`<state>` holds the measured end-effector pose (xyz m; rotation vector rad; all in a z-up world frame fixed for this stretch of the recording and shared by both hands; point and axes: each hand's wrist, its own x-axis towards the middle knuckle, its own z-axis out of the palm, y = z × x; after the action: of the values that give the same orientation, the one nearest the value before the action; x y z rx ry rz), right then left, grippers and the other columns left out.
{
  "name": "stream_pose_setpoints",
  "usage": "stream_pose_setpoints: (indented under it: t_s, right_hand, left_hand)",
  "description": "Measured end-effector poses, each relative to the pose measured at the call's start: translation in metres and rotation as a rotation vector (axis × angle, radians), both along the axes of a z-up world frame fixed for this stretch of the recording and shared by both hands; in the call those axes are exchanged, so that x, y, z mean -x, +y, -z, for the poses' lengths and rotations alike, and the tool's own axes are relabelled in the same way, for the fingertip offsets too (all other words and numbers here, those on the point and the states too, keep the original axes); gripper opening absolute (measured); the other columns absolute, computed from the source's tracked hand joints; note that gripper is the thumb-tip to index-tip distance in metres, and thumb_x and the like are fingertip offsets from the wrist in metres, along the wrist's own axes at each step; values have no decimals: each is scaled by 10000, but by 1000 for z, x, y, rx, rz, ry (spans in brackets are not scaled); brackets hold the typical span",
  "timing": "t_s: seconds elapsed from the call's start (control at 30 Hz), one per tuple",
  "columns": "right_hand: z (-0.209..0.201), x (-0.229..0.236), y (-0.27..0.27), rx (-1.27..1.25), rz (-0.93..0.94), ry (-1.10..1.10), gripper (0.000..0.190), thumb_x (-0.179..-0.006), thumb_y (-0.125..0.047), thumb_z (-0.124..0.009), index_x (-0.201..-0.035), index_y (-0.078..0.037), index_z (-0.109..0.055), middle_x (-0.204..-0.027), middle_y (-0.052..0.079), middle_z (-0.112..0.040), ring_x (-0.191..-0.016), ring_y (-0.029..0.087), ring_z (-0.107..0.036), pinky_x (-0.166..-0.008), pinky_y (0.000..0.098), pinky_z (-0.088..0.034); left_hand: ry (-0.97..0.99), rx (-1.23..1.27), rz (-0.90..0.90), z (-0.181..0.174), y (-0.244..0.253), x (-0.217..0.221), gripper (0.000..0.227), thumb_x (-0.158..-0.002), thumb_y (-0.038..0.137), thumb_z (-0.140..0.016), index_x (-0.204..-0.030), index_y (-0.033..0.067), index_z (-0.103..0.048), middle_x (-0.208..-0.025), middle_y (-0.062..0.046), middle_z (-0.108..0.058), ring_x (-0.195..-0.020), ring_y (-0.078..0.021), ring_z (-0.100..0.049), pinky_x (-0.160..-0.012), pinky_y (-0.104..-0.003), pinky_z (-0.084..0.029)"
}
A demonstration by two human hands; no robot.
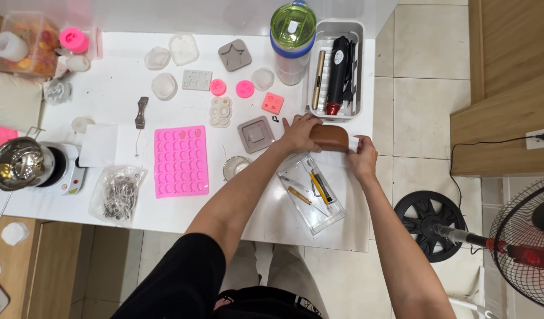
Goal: Prepare and organize candle-making supplies including wicks, molds, and a scale on a workbench.
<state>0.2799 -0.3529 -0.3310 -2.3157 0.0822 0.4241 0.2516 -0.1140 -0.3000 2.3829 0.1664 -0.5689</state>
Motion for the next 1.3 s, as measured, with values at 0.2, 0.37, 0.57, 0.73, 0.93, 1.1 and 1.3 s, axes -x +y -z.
stream_pose_setpoints:
  t_s: [0.2,0.37,0.57,0.73,0.93,1.1,1.3]
  right_hand:
    - [-57,29,-7,61,-115,-128,612,-800,-16,-767,-1389,-3,-605,-1288,221,-631,-1221,408,-590,-1065,478,-506]
    - [-66,59,-27,-95,4,-269,514,-830,-6,-754,-1328,18,-627,-1257,221,-582,-1155,401,-606,-966,473,-515]
    - [-115,115,4,-139,17,-230,288,-937,-26,-706,-1220,-77,-708,-1118,117,-659,-1016,279,-658,-813,332,-541]
    - [-87,126,7,335,-430,47,187,-951,-312,-706,-1112,-269,-793,-1003,0,-776,-929,268,-750,-790,437,-606]
    - [-48,141,24,536,-746,58,325,-885,-255,-695,-1197,-282,-779,-1067,3,-805,-1033,288,-757,-883,460,-597]
    - [-52,143,36,563,-758,75,215,-911,-243,-670,-1060,-263,-824,-1021,56,-809,-1015,348,-754,-877,483,-593]
    - [-64,138,50,503,-716,39,267,-922,-225,-667,-1141,-159,-804,-1043,137,-801,-1013,403,-744,-883,524,-582]
  left_hand:
    - [83,-104,-25,-46,-9,4,887,-750,471,-884,-1505,221,-490,-1530,-75,-477,-1470,-336,-328,-1161,-805,-75]
    - [-29,89,-185,-136,20,44,786,-860,475,-803,-1505,143,-499,-1517,-188,-492,-1454,-408,-413,-1173,-744,-229]
    - [-723,327,-484,-196,98,187,445,-919,192,-762,-1314,47,-619,-1363,-248,-535,-1152,-504,-625,-1006,-624,-494]
    - [-554,205,-948,-171,147,319,264,-954,172,-761,-1170,26,-719,-1279,-197,-605,-1093,-406,-676,-922,-536,-560]
    - [-390,192,-1252,-158,140,417,178,-910,114,-748,-1085,80,-759,-1126,-78,-718,-986,-233,-723,-863,-369,-577]
    - [-428,219,-1273,-158,130,425,173,-903,95,-755,-1074,67,-758,-1089,-85,-721,-939,-206,-716,-821,-328,-573]
    - [-484,224,-1246,-164,124,416,161,-883,80,-768,-1042,56,-760,-1086,-83,-718,-936,-194,-711,-826,-315,-566]
